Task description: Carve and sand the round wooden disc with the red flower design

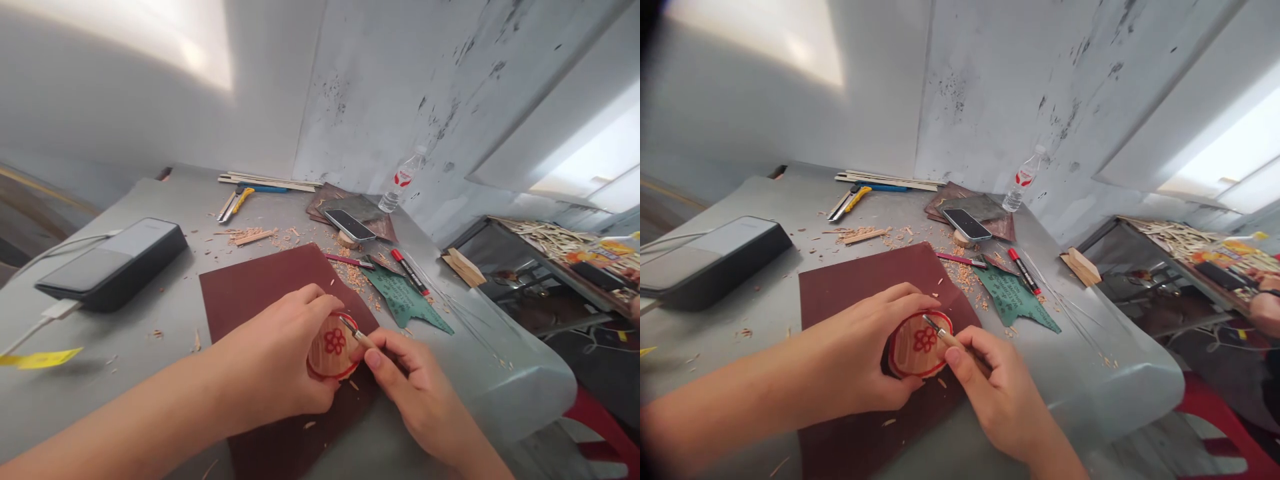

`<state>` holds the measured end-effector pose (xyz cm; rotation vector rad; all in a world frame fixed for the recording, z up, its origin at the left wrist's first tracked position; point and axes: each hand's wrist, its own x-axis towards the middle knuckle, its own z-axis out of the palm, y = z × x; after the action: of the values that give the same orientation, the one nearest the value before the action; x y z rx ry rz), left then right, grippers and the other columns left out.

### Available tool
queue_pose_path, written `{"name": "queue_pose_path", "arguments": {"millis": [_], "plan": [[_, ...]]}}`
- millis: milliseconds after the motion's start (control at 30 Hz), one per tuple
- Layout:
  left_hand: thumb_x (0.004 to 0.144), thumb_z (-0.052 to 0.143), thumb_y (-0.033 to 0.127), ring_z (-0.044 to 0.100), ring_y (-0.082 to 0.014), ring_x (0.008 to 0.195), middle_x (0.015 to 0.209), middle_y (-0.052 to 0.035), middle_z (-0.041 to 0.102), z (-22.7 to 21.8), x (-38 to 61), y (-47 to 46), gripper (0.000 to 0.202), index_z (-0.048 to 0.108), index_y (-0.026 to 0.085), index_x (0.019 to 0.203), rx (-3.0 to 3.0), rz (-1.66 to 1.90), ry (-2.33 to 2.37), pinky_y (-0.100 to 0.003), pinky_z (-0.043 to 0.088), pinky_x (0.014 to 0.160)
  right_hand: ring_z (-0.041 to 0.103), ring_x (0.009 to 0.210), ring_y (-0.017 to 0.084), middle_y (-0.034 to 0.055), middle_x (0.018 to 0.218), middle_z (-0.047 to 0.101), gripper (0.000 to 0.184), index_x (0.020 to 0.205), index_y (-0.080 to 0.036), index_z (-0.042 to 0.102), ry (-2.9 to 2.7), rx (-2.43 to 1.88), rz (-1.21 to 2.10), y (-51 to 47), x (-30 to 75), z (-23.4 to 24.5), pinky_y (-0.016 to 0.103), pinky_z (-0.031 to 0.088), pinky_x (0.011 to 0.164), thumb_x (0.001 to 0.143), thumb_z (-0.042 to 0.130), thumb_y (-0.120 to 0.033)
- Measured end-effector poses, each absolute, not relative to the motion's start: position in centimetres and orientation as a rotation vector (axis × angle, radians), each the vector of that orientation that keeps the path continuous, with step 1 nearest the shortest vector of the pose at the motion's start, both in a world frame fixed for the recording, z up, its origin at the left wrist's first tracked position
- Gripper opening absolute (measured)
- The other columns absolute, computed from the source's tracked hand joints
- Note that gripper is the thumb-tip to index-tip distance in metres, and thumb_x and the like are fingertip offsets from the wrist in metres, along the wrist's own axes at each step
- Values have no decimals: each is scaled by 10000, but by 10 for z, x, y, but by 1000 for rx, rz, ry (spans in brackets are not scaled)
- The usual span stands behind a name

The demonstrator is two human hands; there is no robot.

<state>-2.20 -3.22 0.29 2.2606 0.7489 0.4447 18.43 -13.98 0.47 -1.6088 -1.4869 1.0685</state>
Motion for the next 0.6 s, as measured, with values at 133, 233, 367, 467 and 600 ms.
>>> {"name": "queue_pose_path", "arguments": {"millis": [133,233,367,467,600], "plan": [[690,709,224,636,-224,1139,1323,-19,586,2,-27,-27,662,588,296,1337,2238,451,685,-315,558,946,312,550,106,-61,620,395,442,990,-206,685,-1376,-1580,1095,-142,189,3,253,254,502,1057,494,-598],[690,680,194,677,-194,1003,1349,-1,571,4,-30,-23,621,609,336,1291,2195,384,662,-298,573,854,352,561,115,-60,620,418,443,1147,-206,687,-1365,-1611,1091,-143,191,4,254,274,517,1055,501,-597],[680,689,200,681,-217,1030,1370,-23,570,3,-30,-22,688,581,334,1346,2184,401,657,-306,571,844,388,573,119,-36,636,480,412,1067,-207,736,-1490,-1676,1081,-145,192,10,263,287,523,1052,528,-562],[668,691,197,683,-227,1027,1389,-40,564,2,-30,-22,726,565,329,1370,2174,403,653,-299,576,803,381,548,112,-36,612,469,430,941,-206,748,-1522,-1662,1096,-146,194,11,263,277,506,1050,530,-560],[674,679,185,686,-218,1018,1385,-30,563,3,-30,-22,680,577,328,1331,2168,383,640,-302,580,847,436,573,128,-40,629,497,447,1215,-218,731,-1462,-1689,1028,-146,196,9,255,349,528,1057,507,-572]]}}
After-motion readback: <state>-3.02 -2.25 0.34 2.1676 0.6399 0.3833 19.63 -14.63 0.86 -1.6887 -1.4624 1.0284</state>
